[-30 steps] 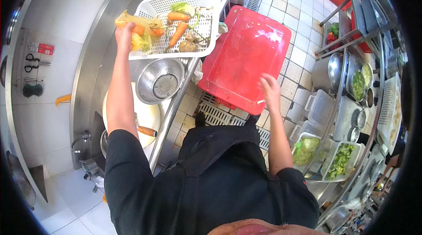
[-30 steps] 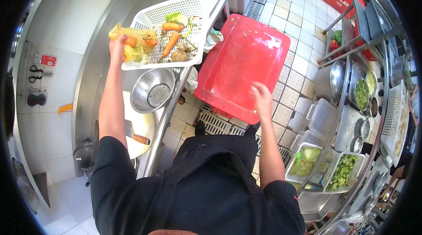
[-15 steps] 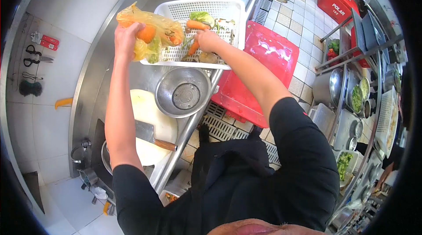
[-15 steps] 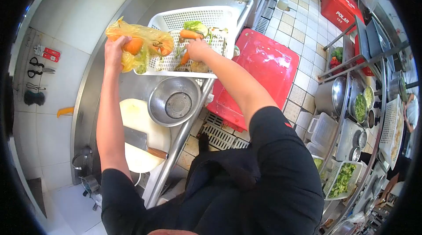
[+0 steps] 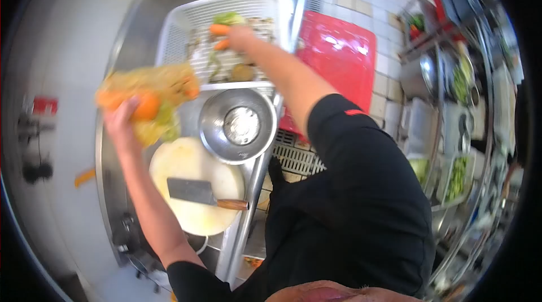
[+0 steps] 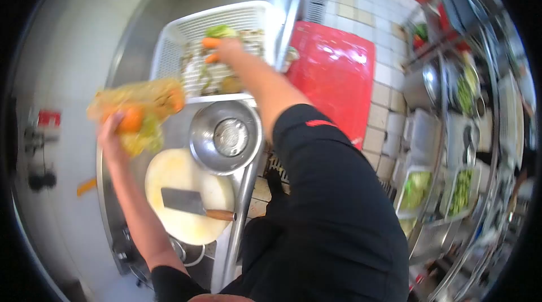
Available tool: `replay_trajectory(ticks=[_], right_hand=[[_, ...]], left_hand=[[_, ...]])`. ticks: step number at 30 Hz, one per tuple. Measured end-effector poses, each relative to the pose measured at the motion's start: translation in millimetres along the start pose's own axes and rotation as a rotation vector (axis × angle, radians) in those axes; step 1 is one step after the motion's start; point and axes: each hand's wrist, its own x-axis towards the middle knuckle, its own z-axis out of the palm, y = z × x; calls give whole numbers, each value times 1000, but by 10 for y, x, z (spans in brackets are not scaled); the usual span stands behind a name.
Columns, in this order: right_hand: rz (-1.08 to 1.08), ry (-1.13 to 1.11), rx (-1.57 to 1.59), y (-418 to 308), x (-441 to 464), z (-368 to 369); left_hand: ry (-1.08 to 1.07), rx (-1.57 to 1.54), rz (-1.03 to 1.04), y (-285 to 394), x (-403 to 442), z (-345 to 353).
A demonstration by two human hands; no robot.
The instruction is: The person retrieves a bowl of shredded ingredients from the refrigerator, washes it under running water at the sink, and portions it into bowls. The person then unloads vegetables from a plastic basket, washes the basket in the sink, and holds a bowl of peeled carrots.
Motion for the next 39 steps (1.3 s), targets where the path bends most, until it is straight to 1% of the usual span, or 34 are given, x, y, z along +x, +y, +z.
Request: replay_trajectory(ticks=[1, 3, 4, 6, 7, 8, 9, 10, 11, 12, 13, 15, 16, 19, 20, 23, 24, 27, 30, 31, 33, 36, 37, 39], right_hand=[[-14, 6, -222, 75, 115, 211], [83, 29, -378, 83, 136, 428], [103, 37, -409, 49, 119, 449], [121, -11, -334, 13, 108, 353], [142, 38, -135, -103, -56, 114], [187, 58, -66, -126, -2, 124], [157, 118, 150, -106, -75, 51], [220, 101, 105, -45, 35, 146], [249, 90, 292, 63, 189, 276], [271, 48, 298, 86, 8, 154], [265, 12, 318, -3, -48, 14], [352, 20, 456, -7, -233, -45], [392, 17, 523, 38, -311, -84], [490, -10, 463, 50, -388, -106], [474, -32, 366, -19, -400, -182], [54, -155, 108, -123, -600, -406], [12, -57, 1, -162, -596, -328], [95, -347, -24, -245, -220, -131], [225, -353, -122, -272, -202, -131], [205, -336, -134, -259, -194, -84], [172, -294, -159, -207, -216, -34], [101, -56, 77, -149, -302, -105], [89, 25, 194, -178, -418, -275], [63, 209, 414, -271, -702, -697]], left_hand=[[-12, 29, -18, -43, 3, -90], [-75, -94, -2, -35, 12, -165], [-57, -112, 3, 4, -2, -137], [12, -100, 0, 20, -3, -239], [51, -76, -15, -28, 28, -362], [118, -28, -15, -30, 23, -429], [64, -9, -59, 141, -66, -260], [3, 8, -109, 311, -151, -87], [-70, -38, -142, 296, -114, -160], [-119, -70, -154, 289, -64, -207], [-98, -9, -114, 335, -74, -85], [-30, 109, -3, 449, -200, 49], [-68, 112, -23, 524, -224, 110], [-79, 16, 10, 543, -275, 262], [-69, 2, 1, 535, -290, 284], [-48, -12, -26, 493, -317, 312], [-47, -7, -28, 470, -334, 319], [-54, 2, -53, 394, -354, 243], [-28, 24, -39, 333, -383, 160], [-15, 33, -24, 321, -390, 148], [-56, 73, -2, 352, -433, 166], [-109, 98, -12, 421, -462, 136], [-132, 103, -18, 456, -459, 127], [-71, 163, 46, 523, -489, 249]])
